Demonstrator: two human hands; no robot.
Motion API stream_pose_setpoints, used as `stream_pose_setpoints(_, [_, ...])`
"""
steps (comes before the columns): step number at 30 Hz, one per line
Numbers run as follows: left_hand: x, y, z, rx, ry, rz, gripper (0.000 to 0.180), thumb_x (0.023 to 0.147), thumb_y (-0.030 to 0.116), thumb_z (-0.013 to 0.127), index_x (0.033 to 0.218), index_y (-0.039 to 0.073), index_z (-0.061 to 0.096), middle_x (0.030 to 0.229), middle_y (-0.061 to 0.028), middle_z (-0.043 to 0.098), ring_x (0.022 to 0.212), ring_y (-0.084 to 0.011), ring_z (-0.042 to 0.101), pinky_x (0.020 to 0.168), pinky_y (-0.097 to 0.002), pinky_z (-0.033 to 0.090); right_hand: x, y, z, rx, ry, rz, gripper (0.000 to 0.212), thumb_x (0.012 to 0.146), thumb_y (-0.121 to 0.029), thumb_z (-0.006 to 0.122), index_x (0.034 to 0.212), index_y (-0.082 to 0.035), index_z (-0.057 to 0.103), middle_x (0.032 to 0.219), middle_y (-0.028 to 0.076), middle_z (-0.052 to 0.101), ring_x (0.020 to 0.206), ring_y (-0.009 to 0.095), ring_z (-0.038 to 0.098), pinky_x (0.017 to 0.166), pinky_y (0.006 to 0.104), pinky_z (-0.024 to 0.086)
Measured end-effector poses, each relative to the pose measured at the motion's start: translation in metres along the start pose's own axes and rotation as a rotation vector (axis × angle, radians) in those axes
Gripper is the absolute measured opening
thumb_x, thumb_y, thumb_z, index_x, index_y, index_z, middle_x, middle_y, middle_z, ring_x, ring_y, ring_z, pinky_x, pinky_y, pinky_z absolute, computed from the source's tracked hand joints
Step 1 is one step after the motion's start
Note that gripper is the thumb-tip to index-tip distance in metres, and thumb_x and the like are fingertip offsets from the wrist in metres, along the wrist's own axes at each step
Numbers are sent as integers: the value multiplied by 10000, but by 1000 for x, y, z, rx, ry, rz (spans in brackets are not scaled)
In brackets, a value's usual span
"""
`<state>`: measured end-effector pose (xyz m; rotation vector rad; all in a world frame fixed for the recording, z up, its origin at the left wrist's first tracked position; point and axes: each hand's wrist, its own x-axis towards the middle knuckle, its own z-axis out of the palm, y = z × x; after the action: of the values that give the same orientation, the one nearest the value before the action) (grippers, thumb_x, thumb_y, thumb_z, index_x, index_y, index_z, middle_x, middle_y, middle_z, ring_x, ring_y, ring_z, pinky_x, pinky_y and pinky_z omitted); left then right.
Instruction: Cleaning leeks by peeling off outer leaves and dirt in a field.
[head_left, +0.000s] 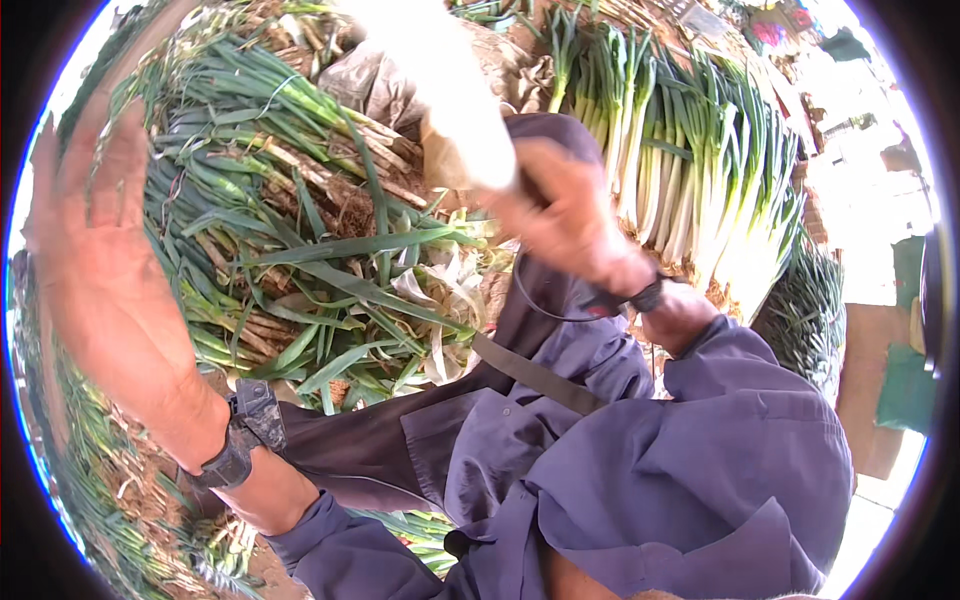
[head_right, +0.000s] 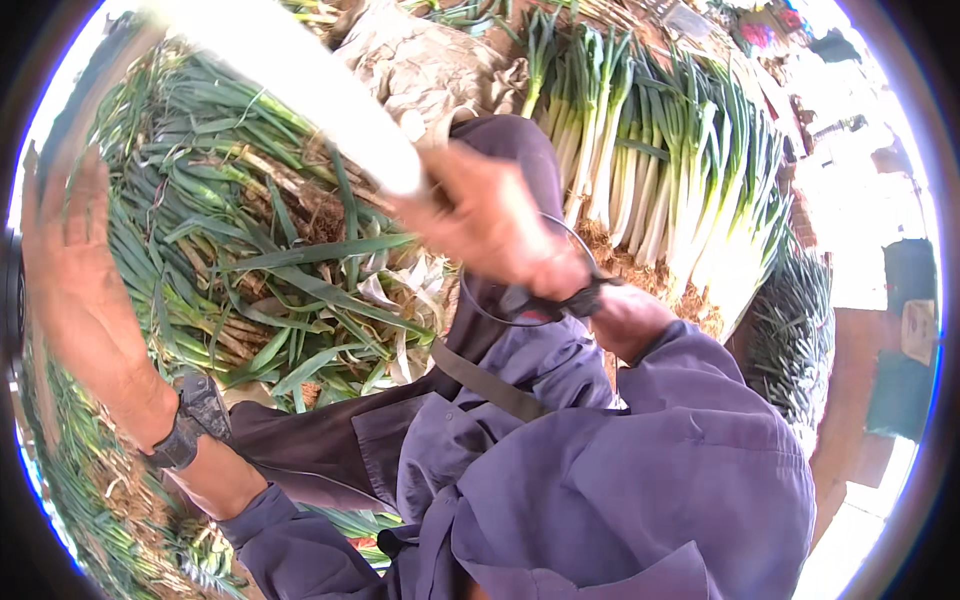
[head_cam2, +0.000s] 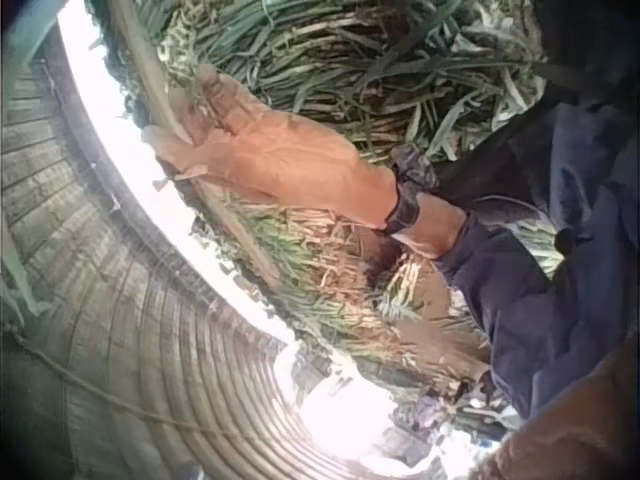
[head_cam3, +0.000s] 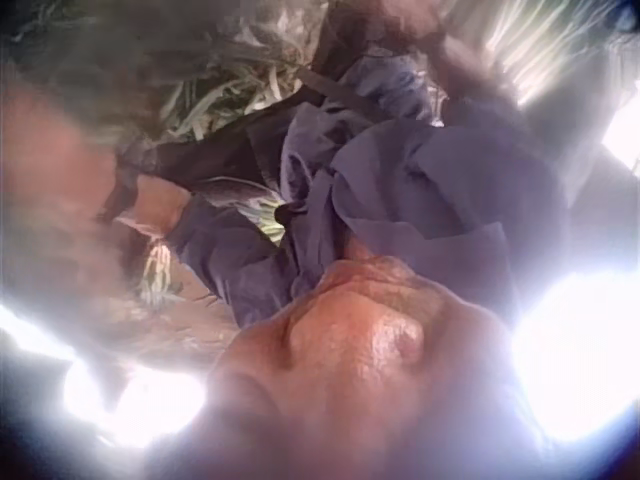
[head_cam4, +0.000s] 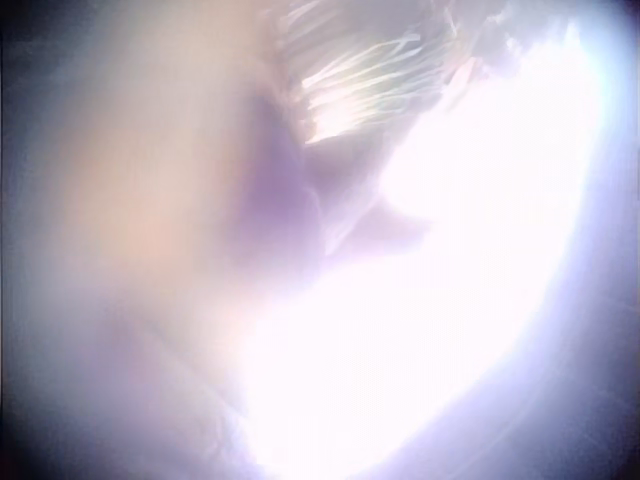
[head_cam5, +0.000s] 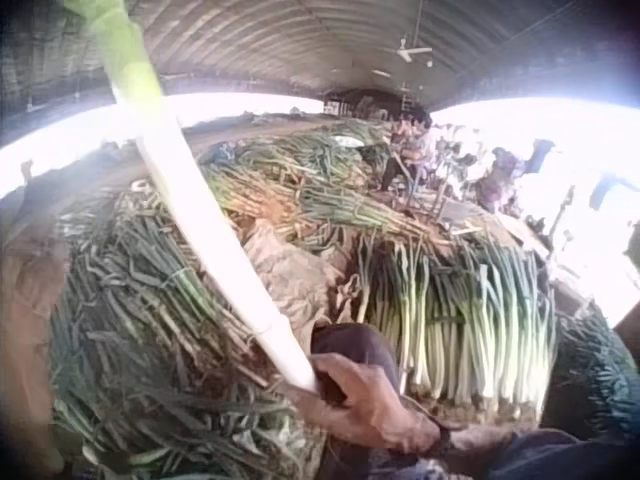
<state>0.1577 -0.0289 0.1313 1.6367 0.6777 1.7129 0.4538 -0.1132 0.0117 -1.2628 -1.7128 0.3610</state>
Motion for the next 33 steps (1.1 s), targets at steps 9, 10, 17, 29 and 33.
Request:
stream_pose_setpoints(9, [-52, -88, -87, -314, 209, -680, 445, 1013, 265, 605, 1352, -18, 552, 1205, -102, 646, 1107, -199, 603, 1063, -374, 481, -109, 179, -104, -205, 329, 803, 336, 961, -333, 665, 856, -24, 585, 697, 40, 586, 554, 106, 573, 493, 280, 462])
stream_pose_setpoints(10, [-52, -96, -96, -358, 236, -695, 404, 995, 236, 644, 1304, -18, 586, 1096, -54, 669, 1014, -167, 620, 1024, -358, 511, -137, 222, -121, -276, 319, 936, 348, 960, -353, 661, 855, -28, 597, 694, 49, 600, 554, 129, 603, 476, 281, 475])
stream_pose_setpoints(17, [-100, -133, -183, -322, 517, -787, 296, 997, 217, 645, 1200, 2, 633, 993, -18, 672, 893, -139, 633, 981, -354, 540, -40, 208, -111, -178, 277, 664, 334, 1004, -290, 630, 1168, -4, 680, 866, 74, 704, 658, 108, 642, 601, 245, 530])
stream_pose_setpoints(29, [-106, -124, -146, -306, 562, -803, 283, 1010, 222, 622, 1175, -5, 657, 961, -37, 670, 852, -149, 611, 859, -316, 521, 211, 125, 233, 492, -729, 308, 350, 1001, -309, 625, 1049, 33, 678, 927, 123, 718, 796, 163, 707, 749, 252, 589])
stream_pose_setpoints(33, [-116, -113, -146, -329, 594, -792, 290, 1033, 209, 581, 1206, -20, 624, 927, -26, 639, 801, -120, 582, 871, -320, 491, 183, 225, 360, -97, -556, 258, 346, 913, -309, 676, 938, 36, 663, 833, 243, 686, 791, 336, 702, 722, 478, 548])
